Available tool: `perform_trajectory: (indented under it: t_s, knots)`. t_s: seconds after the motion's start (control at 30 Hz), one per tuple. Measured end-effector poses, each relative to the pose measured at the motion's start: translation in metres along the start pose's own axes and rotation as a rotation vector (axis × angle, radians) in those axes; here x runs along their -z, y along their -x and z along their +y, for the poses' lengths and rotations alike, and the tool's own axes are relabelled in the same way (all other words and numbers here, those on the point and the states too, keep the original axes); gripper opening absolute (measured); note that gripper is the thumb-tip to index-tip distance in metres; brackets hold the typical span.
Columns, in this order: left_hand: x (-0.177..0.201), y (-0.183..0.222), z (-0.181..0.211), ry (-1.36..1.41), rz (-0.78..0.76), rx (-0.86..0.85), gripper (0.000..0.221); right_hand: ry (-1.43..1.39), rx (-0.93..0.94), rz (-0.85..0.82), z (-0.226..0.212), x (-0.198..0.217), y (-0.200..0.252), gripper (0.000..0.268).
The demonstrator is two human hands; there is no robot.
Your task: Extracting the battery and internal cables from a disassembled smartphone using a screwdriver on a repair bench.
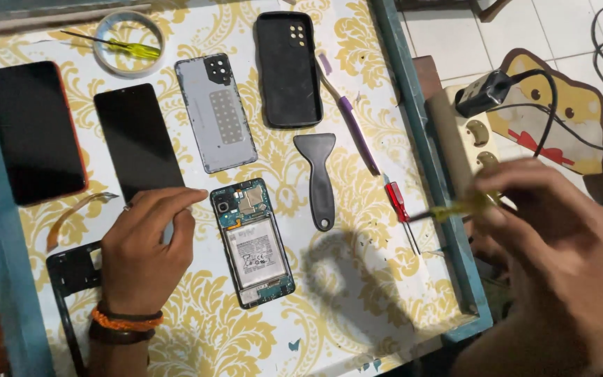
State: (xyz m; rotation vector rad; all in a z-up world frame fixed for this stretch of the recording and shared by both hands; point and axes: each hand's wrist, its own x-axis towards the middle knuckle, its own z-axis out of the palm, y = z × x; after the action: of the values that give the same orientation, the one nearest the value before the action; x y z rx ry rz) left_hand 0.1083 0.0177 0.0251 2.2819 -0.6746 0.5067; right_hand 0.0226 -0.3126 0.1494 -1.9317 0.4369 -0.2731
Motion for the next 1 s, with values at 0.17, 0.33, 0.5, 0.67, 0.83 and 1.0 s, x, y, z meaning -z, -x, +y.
perform_trajectory:
  t_s: [0.17, 0.33, 0.5, 0.67, 0.83, 1.0]
  knots:
    - [0.001, -0.005, 0.012, 0.031, -0.021, 0.053, 0.028, -0.388, -0.091, -0.03, 0.112, 0.079, 0.051, 0.035]
    - [-0.003, -0.005, 0.013, 0.0, -0.028, 0.062, 0.028, -0.5, -0.159, 0.085, 0.147, 0.093, 0.075, 0.031]
    - [0.004, -0.007, 0.022, 0.01, -0.089, 0.17, 0.034, -0.781, -0.091, 0.235, 0.194, 0.073, 0.089, 0.031]
    - [0.007, -0.014, 0.029, 0.022, -0.184, 0.23, 0.022, -0.458, -0.014, 0.237, 0.18, 0.037, 0.094, 0.065]
    - [-0.001, 0.002, 0.01, 0.007, -0.133, 0.193, 0.018, -0.889, 0.144, 0.095, 0.227, 0.043, 0.093, 0.033]
    - [-0.003, 0.037, -0.042, -0.081, -0.316, 0.21, 0.027, -0.052, -0.062, 0.636, 0.19, -0.007, 0.09, 0.041]
